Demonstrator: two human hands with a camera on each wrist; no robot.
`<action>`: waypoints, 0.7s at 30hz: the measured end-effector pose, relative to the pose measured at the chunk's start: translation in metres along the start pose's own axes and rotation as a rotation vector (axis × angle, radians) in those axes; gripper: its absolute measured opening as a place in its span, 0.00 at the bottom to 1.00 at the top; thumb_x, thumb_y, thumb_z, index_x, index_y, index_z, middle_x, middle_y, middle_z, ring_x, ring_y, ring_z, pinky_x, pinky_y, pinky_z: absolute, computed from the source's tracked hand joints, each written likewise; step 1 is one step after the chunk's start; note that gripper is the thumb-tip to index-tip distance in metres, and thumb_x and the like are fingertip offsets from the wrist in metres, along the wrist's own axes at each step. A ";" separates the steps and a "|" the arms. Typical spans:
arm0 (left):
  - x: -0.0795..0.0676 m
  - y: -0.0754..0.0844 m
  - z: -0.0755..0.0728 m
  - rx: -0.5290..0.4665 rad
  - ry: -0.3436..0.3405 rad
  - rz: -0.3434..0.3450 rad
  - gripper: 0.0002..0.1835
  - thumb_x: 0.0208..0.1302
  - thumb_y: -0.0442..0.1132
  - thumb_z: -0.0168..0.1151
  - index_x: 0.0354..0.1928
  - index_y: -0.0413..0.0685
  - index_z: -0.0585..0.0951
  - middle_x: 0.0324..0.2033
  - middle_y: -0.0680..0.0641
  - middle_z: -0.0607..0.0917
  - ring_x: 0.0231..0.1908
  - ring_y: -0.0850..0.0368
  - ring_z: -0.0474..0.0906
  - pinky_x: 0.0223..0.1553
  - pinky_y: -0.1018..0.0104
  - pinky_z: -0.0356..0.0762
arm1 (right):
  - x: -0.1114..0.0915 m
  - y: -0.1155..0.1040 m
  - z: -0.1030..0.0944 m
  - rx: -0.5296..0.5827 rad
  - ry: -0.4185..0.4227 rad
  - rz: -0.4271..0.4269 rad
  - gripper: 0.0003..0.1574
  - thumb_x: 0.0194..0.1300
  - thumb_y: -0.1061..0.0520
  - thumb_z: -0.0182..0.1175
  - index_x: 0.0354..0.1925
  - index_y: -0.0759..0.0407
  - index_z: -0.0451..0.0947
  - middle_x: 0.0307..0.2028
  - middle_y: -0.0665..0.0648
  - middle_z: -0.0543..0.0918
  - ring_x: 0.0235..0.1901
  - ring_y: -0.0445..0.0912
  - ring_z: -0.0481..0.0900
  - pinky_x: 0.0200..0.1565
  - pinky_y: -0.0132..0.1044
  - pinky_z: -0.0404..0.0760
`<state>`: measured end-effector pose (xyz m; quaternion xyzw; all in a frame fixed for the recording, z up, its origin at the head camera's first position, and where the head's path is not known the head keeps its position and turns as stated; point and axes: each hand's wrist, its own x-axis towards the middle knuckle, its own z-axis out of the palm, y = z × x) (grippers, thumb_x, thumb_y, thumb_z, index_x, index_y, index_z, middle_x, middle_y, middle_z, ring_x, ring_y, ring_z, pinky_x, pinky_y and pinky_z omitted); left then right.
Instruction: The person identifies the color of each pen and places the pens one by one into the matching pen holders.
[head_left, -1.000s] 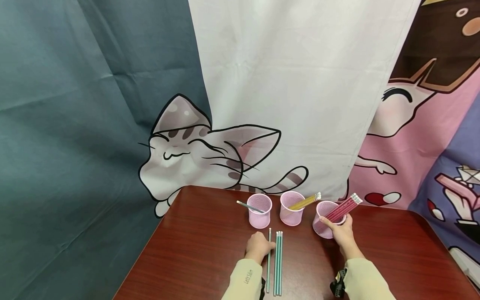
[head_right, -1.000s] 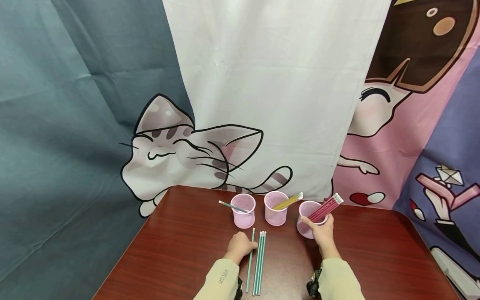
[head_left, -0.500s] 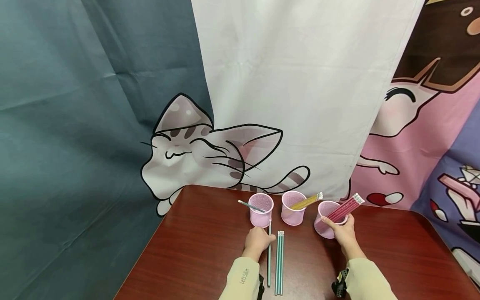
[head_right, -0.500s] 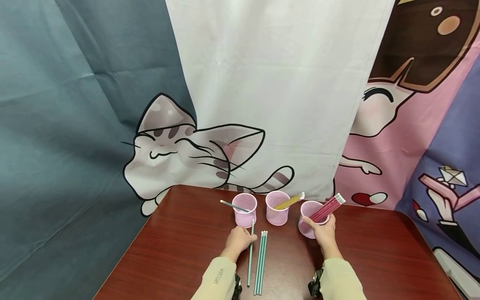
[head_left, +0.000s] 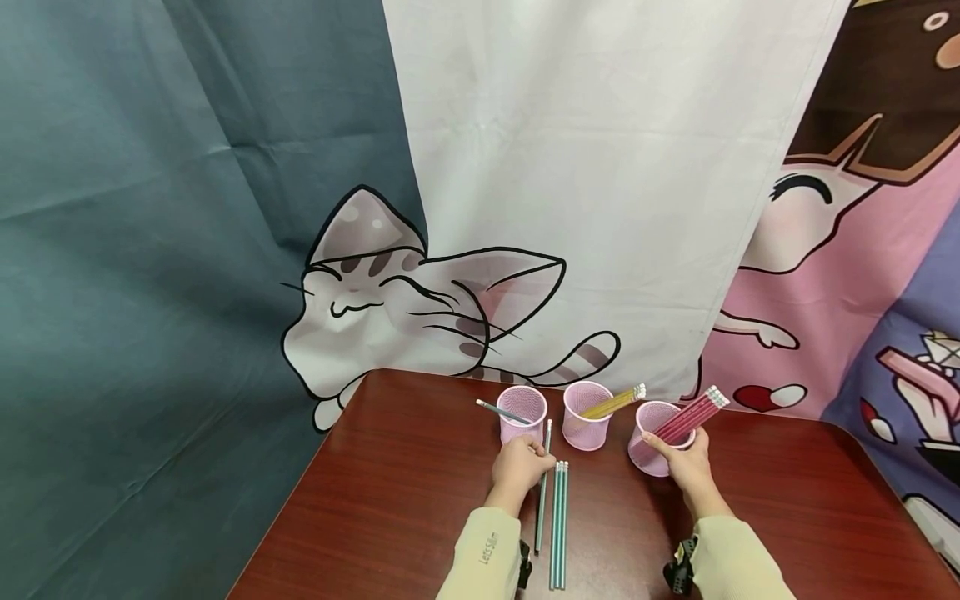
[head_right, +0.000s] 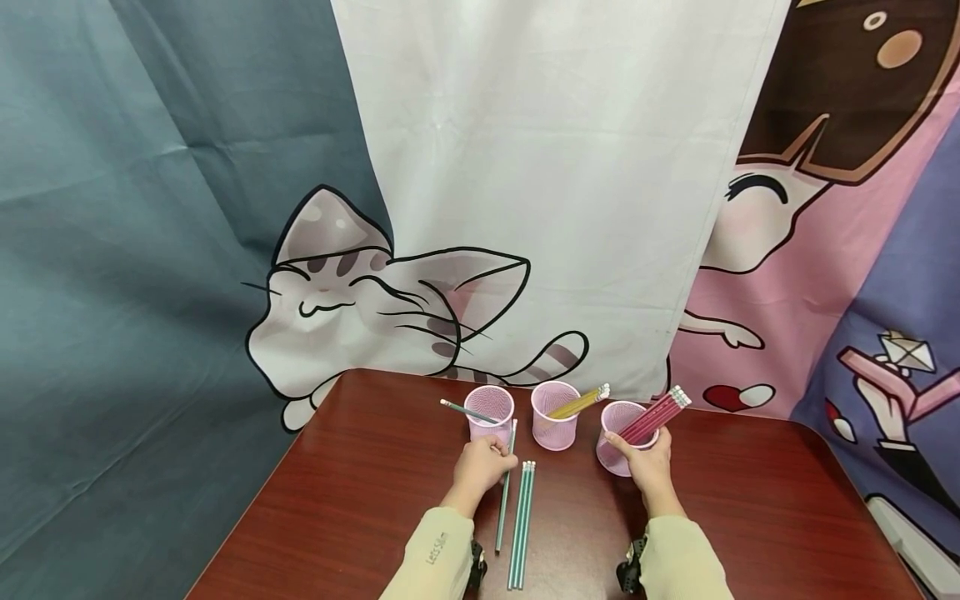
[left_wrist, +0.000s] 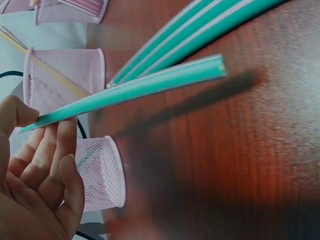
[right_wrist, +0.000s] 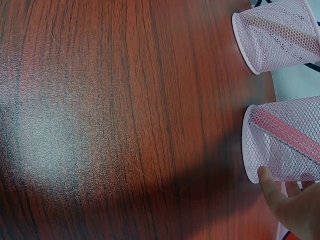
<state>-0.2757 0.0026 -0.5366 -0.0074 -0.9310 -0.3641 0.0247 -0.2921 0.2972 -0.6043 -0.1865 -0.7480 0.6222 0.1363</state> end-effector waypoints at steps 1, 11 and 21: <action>0.001 0.002 -0.001 -0.007 0.008 0.008 0.07 0.38 0.45 0.66 0.17 0.60 0.76 0.13 0.63 0.74 0.17 0.65 0.68 0.20 0.67 0.64 | 0.000 0.001 0.000 0.001 -0.002 0.000 0.74 0.37 0.38 0.74 0.69 0.60 0.40 0.63 0.68 0.55 0.61 0.59 0.54 0.62 0.53 0.52; 0.006 0.012 -0.012 -0.060 0.091 0.033 0.06 0.38 0.44 0.65 0.24 0.61 0.81 0.19 0.63 0.77 0.22 0.64 0.73 0.22 0.66 0.68 | -0.011 -0.013 -0.001 -0.041 -0.035 0.011 0.71 0.44 0.38 0.71 0.69 0.63 0.38 0.63 0.72 0.53 0.61 0.61 0.54 0.62 0.52 0.52; 0.011 0.019 -0.021 -0.136 0.166 0.055 0.05 0.44 0.47 0.67 0.24 0.59 0.80 0.17 0.65 0.77 0.21 0.69 0.73 0.22 0.67 0.68 | -0.011 -0.012 0.000 -0.034 -0.030 0.008 0.70 0.44 0.39 0.72 0.69 0.62 0.39 0.63 0.71 0.54 0.61 0.61 0.54 0.62 0.52 0.52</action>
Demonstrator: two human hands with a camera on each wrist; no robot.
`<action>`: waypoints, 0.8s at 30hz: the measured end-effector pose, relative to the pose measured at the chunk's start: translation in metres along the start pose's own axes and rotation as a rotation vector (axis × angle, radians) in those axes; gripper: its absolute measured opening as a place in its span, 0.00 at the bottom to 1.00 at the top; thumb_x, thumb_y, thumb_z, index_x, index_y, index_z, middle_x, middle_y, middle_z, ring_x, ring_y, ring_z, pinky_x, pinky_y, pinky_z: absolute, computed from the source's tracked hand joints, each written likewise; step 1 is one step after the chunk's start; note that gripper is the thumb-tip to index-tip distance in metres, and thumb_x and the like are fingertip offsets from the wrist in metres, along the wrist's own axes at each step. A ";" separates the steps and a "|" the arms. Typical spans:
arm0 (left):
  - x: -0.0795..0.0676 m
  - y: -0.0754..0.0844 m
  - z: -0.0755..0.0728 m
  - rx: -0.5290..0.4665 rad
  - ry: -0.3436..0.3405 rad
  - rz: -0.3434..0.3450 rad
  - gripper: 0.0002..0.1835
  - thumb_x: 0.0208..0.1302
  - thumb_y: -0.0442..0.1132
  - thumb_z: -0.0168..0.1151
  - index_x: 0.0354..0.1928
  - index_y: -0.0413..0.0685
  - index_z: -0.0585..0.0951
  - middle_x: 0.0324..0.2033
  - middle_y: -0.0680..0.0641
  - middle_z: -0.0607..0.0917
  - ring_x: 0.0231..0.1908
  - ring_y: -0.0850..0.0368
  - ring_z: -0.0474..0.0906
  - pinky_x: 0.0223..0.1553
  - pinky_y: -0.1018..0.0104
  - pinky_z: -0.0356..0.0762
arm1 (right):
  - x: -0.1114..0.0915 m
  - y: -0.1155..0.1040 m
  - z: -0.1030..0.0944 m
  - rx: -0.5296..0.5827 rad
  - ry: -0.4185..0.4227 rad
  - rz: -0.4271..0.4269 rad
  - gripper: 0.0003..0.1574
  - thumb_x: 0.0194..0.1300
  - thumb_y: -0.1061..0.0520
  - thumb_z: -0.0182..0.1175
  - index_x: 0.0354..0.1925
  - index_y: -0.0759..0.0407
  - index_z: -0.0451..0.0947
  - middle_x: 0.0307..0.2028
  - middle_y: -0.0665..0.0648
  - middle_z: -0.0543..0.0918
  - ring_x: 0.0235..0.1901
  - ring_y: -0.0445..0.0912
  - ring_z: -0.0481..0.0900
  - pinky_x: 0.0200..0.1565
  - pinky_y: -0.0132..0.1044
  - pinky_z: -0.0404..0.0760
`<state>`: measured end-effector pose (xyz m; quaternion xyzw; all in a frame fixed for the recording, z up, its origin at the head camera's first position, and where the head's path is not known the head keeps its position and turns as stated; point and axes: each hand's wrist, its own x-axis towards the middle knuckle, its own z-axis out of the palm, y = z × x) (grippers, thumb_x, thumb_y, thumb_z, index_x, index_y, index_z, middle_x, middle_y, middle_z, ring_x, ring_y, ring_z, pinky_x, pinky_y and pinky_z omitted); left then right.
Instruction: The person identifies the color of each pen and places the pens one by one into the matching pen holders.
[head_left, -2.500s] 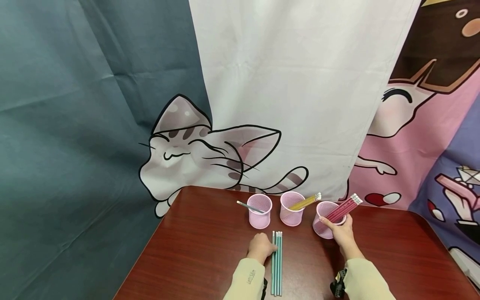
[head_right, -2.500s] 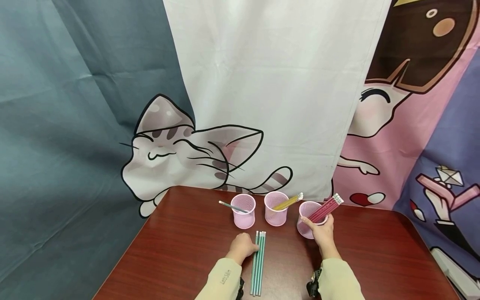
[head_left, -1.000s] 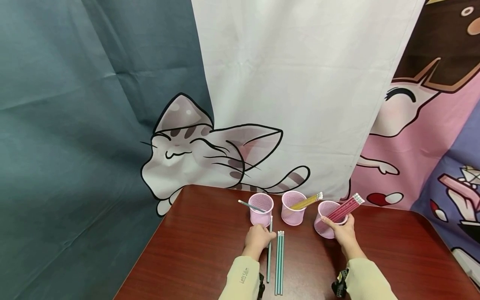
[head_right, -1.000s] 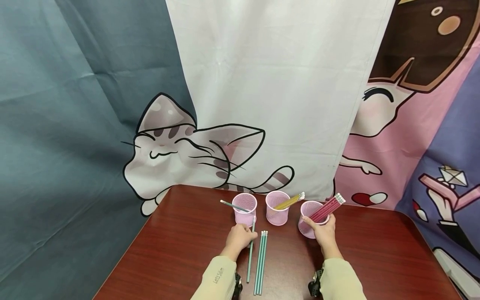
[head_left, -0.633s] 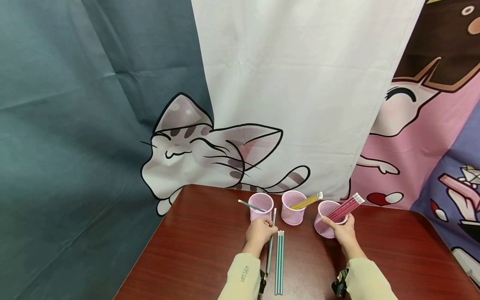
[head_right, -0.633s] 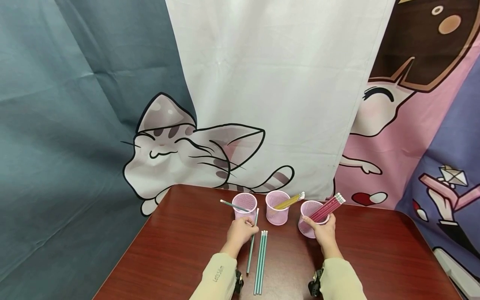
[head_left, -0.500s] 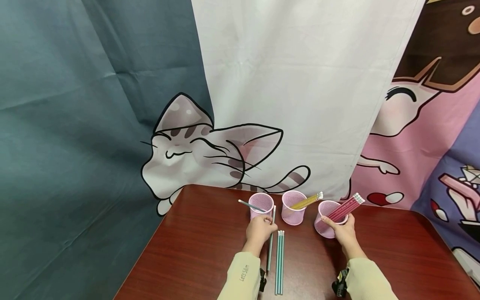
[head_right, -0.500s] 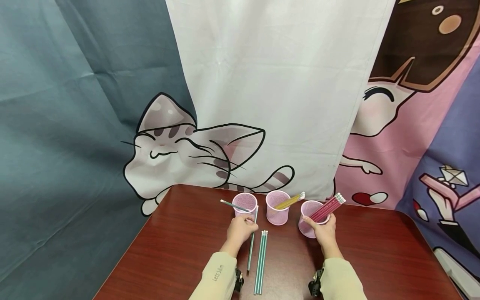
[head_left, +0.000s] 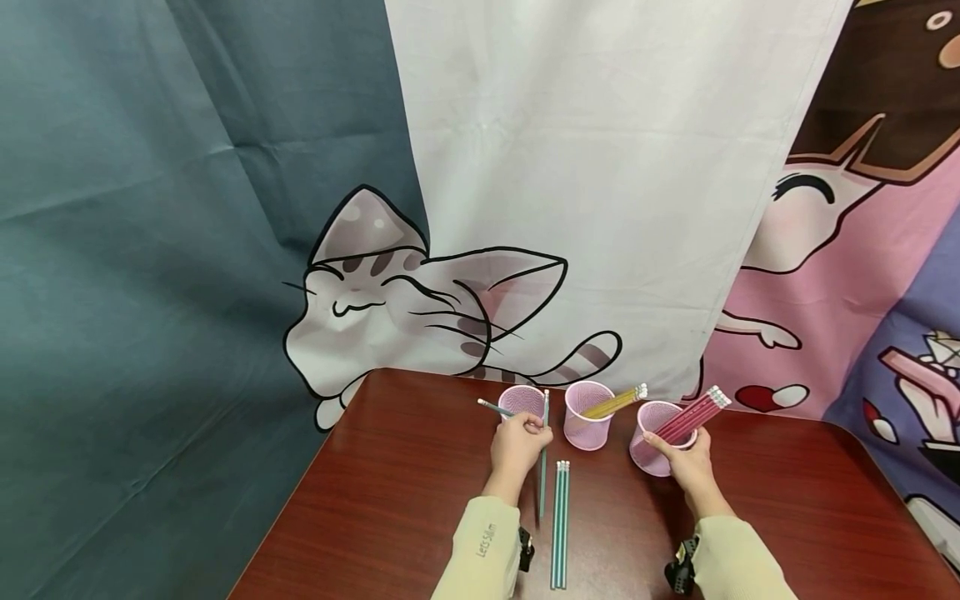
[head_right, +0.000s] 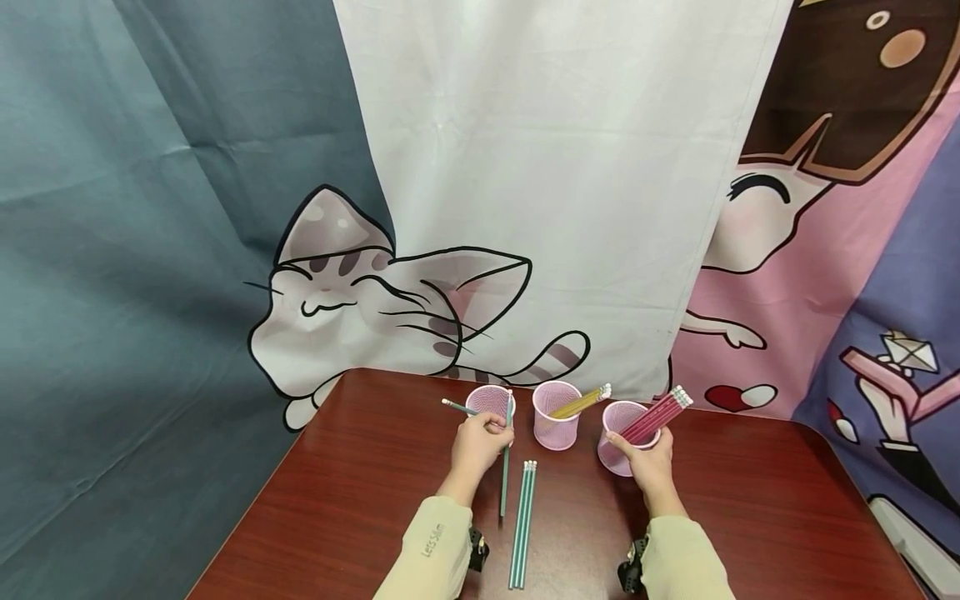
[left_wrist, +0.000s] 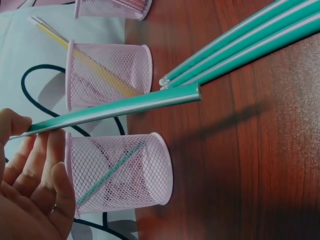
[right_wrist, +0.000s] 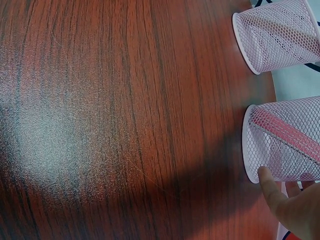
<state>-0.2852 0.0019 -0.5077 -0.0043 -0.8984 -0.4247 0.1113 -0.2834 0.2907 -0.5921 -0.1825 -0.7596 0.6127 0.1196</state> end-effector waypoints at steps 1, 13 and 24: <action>0.000 0.001 -0.001 -0.008 -0.001 -0.005 0.05 0.44 0.46 0.67 0.24 0.58 0.80 0.17 0.65 0.77 0.20 0.69 0.72 0.22 0.67 0.68 | 0.002 0.002 0.000 0.003 0.000 -0.001 0.70 0.44 0.39 0.72 0.69 0.62 0.39 0.63 0.71 0.54 0.61 0.61 0.54 0.62 0.52 0.52; 0.004 0.002 -0.007 -0.171 0.027 -0.006 0.05 0.45 0.41 0.69 0.24 0.53 0.81 0.19 0.60 0.81 0.21 0.69 0.74 0.24 0.70 0.70 | 0.012 0.013 0.001 0.040 0.019 0.026 0.76 0.36 0.37 0.75 0.69 0.59 0.39 0.63 0.69 0.55 0.61 0.59 0.54 0.62 0.53 0.52; 0.010 0.010 -0.014 -0.266 0.087 0.024 0.05 0.44 0.36 0.66 0.26 0.48 0.81 0.19 0.58 0.80 0.21 0.69 0.74 0.26 0.72 0.71 | 0.005 0.004 -0.001 0.026 0.006 -0.002 0.74 0.39 0.38 0.73 0.69 0.63 0.39 0.63 0.71 0.53 0.62 0.61 0.53 0.62 0.54 0.51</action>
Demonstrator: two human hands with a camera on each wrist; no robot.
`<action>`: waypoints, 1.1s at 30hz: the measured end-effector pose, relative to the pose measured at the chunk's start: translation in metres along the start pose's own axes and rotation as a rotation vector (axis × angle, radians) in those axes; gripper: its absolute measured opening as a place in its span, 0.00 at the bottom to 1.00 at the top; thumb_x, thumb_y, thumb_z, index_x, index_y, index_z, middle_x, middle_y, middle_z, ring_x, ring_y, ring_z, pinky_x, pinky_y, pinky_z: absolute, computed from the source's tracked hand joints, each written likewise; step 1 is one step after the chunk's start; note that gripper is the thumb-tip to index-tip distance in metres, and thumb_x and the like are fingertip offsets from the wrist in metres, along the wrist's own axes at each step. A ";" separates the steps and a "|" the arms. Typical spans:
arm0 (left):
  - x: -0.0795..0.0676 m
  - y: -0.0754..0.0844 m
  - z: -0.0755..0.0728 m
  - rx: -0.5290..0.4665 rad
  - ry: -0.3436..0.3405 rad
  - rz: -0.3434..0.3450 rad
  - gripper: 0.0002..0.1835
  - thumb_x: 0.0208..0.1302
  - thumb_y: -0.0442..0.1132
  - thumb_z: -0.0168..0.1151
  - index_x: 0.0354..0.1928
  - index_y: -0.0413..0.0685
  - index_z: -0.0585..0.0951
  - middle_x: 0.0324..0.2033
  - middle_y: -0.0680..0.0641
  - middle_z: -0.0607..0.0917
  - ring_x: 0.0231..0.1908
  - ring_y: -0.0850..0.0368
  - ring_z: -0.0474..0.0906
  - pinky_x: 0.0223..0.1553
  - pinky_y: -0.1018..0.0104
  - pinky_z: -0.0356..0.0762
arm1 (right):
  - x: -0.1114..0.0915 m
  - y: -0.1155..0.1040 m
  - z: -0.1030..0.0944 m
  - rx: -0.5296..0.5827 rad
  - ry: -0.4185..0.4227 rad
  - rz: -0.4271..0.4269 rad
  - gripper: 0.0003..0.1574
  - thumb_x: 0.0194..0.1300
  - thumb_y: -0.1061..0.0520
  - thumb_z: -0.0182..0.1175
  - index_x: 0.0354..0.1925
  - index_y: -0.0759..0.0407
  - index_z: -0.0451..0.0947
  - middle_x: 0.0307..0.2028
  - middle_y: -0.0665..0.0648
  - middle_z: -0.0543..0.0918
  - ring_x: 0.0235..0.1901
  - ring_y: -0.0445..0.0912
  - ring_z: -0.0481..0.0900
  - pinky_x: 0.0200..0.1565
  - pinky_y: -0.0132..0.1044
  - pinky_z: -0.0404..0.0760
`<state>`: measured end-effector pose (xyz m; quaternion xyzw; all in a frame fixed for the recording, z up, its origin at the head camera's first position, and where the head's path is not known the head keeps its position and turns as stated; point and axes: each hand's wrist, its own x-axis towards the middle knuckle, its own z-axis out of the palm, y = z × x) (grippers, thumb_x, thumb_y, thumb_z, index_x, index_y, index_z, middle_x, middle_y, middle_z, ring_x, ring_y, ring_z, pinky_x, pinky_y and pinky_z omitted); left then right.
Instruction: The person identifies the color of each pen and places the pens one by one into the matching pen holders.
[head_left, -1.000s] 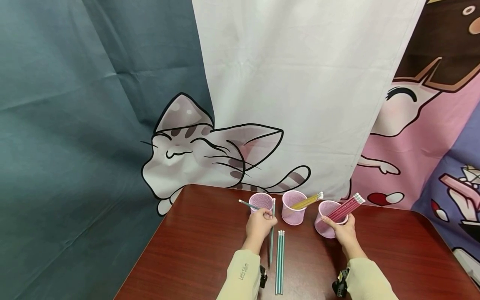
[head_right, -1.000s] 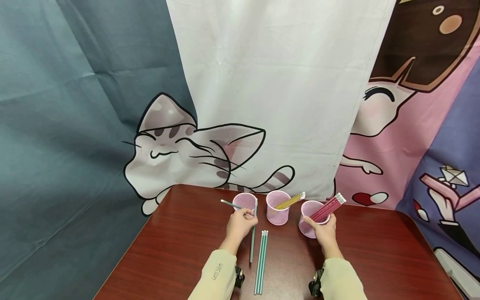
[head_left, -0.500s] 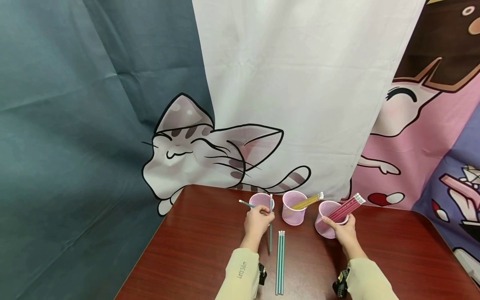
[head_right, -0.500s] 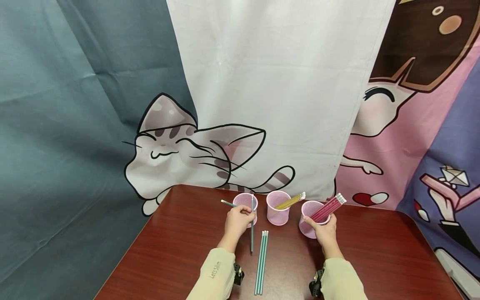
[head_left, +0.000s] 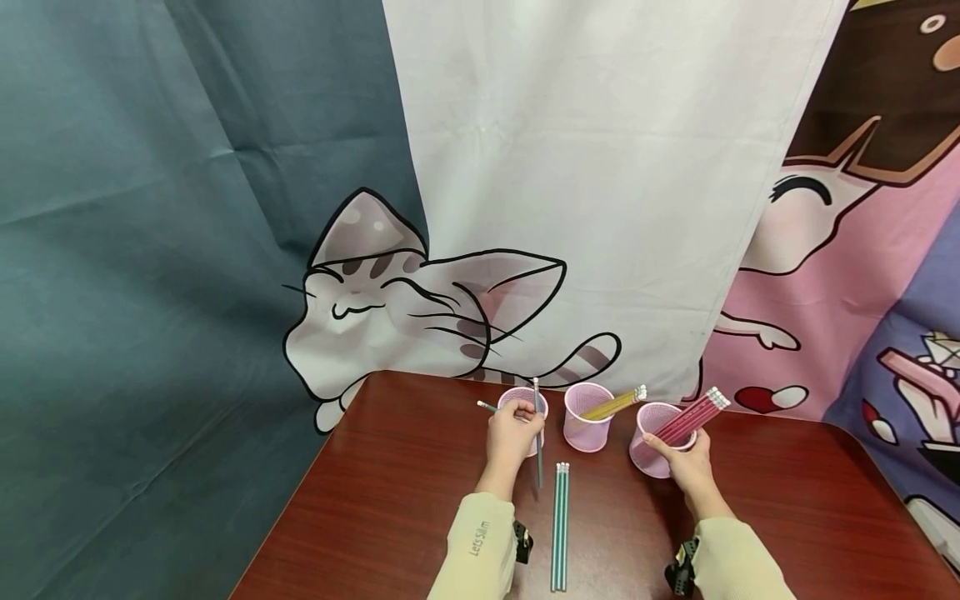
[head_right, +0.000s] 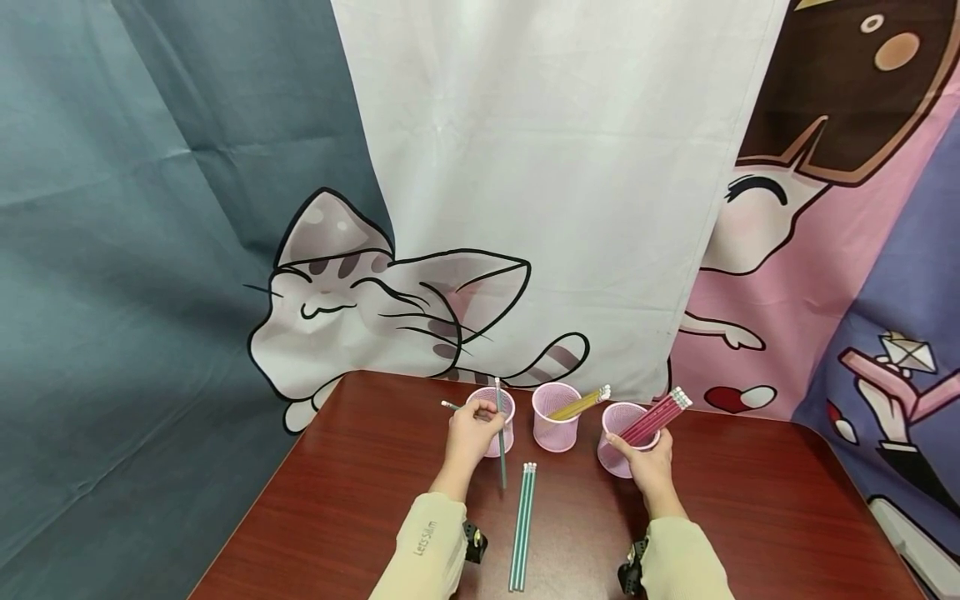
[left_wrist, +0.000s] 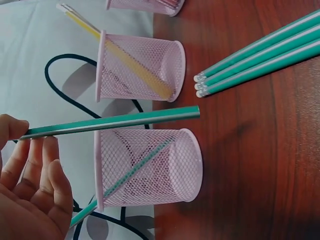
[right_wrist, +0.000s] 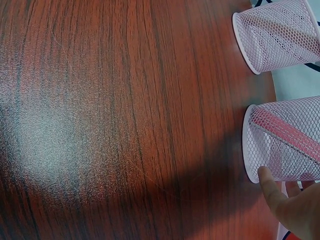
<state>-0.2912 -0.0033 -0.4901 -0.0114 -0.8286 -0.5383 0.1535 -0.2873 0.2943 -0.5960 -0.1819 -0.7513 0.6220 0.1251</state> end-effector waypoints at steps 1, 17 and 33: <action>0.001 0.000 0.000 -0.013 0.009 0.007 0.05 0.44 0.36 0.66 0.27 0.47 0.82 0.19 0.58 0.80 0.22 0.68 0.74 0.27 0.72 0.72 | 0.000 0.001 0.000 0.001 0.002 -0.002 0.74 0.39 0.38 0.73 0.69 0.63 0.39 0.63 0.71 0.54 0.62 0.61 0.53 0.62 0.54 0.51; 0.011 0.008 -0.010 -0.262 0.171 0.144 0.07 0.53 0.30 0.62 0.35 0.37 0.78 0.28 0.46 0.82 0.28 0.51 0.81 0.30 0.65 0.78 | 0.008 0.013 0.002 0.009 0.029 0.001 0.74 0.37 0.38 0.75 0.69 0.58 0.41 0.63 0.67 0.55 0.61 0.58 0.55 0.61 0.52 0.53; 0.013 0.007 -0.014 -0.306 0.295 0.176 0.06 0.53 0.28 0.62 0.33 0.38 0.76 0.29 0.45 0.80 0.27 0.58 0.75 0.28 0.69 0.74 | 0.011 0.017 0.003 0.029 0.040 -0.009 0.72 0.39 0.40 0.75 0.69 0.58 0.42 0.62 0.67 0.56 0.61 0.58 0.55 0.61 0.52 0.53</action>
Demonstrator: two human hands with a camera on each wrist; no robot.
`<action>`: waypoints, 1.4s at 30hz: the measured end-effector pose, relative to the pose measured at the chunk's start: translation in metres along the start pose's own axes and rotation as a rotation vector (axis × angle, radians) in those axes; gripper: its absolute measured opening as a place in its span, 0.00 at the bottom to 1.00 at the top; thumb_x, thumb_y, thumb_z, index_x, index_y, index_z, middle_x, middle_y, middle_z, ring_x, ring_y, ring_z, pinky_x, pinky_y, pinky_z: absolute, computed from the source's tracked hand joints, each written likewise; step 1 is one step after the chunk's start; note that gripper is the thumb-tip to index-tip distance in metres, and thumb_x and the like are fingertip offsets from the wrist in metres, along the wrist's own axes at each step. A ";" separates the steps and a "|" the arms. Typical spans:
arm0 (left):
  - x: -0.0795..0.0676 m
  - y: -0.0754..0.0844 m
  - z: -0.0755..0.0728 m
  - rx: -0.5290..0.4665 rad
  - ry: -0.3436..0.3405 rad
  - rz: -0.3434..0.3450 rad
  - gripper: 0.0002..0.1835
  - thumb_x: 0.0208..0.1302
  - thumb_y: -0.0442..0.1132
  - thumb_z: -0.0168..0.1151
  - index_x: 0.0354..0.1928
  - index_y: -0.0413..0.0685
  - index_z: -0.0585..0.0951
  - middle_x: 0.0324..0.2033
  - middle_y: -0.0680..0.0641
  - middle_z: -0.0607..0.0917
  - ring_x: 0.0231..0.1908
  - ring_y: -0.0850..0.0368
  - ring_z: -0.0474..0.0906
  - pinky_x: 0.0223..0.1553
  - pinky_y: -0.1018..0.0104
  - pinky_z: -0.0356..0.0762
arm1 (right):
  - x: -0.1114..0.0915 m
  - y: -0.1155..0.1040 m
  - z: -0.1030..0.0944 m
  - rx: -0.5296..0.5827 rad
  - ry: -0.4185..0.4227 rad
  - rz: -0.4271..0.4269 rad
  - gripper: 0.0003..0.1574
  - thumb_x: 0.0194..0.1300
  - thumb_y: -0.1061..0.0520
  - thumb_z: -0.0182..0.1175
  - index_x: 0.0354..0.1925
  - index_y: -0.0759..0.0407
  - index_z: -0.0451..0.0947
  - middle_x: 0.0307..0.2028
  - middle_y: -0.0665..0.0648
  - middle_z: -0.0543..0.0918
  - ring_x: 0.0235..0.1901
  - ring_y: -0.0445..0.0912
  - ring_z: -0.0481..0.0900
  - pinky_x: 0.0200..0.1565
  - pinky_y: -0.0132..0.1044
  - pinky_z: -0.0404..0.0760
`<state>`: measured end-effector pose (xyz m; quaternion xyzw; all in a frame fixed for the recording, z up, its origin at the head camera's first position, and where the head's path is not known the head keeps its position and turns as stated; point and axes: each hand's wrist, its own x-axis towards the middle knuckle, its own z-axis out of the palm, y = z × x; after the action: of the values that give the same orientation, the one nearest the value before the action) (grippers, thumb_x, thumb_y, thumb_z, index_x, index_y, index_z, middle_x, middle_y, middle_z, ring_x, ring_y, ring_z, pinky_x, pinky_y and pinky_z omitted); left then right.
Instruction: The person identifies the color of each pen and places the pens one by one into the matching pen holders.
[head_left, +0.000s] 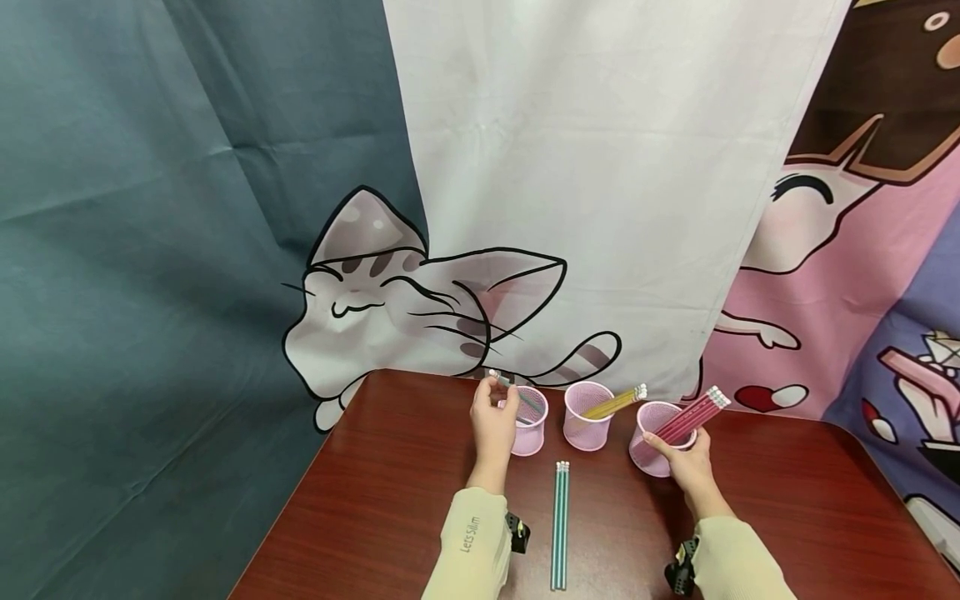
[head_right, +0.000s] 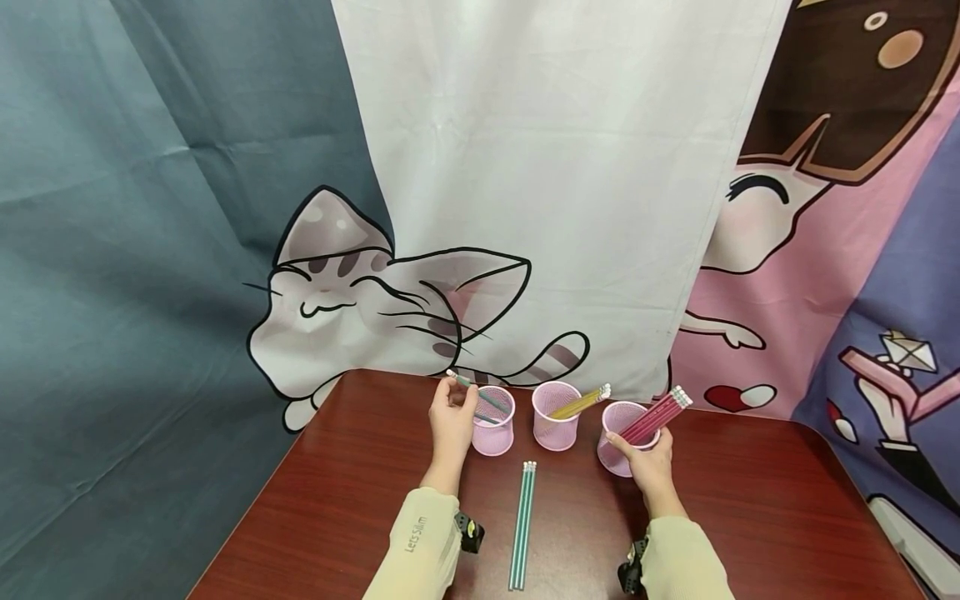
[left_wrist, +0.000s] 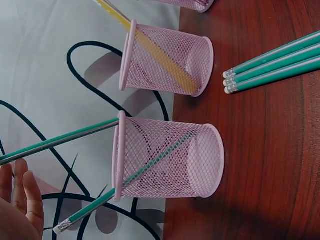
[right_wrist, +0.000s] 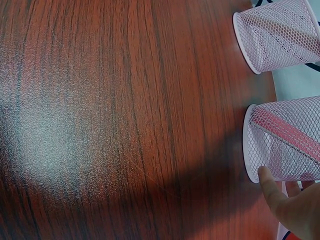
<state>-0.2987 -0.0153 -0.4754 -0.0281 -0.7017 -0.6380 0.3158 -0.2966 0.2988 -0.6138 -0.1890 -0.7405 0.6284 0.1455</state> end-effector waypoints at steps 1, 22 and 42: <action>0.000 -0.001 0.000 0.005 0.001 0.006 0.06 0.53 0.28 0.62 0.33 0.38 0.76 0.29 0.45 0.80 0.26 0.58 0.76 0.28 0.69 0.74 | 0.000 0.000 0.000 0.001 0.000 0.000 0.71 0.39 0.40 0.75 0.69 0.58 0.42 0.62 0.66 0.56 0.61 0.58 0.56 0.61 0.52 0.54; -0.012 -0.028 -0.005 0.144 -0.041 -0.174 0.04 0.56 0.35 0.62 0.31 0.40 0.81 0.25 0.48 0.83 0.25 0.60 0.79 0.30 0.66 0.76 | 0.001 0.001 -0.001 -0.013 -0.002 0.006 0.73 0.36 0.38 0.75 0.69 0.59 0.42 0.62 0.67 0.56 0.61 0.58 0.55 0.62 0.51 0.53; -0.022 -0.051 -0.011 0.146 -0.019 -0.249 0.04 0.55 0.36 0.62 0.29 0.42 0.80 0.25 0.47 0.83 0.26 0.59 0.79 0.31 0.64 0.78 | -0.002 -0.005 -0.002 -0.008 -0.010 0.002 0.73 0.36 0.38 0.75 0.69 0.58 0.42 0.62 0.66 0.57 0.61 0.57 0.56 0.61 0.51 0.54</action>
<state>-0.2987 -0.0270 -0.5309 0.0763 -0.7473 -0.6192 0.2286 -0.2939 0.2988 -0.6088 -0.1871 -0.7434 0.6266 0.1404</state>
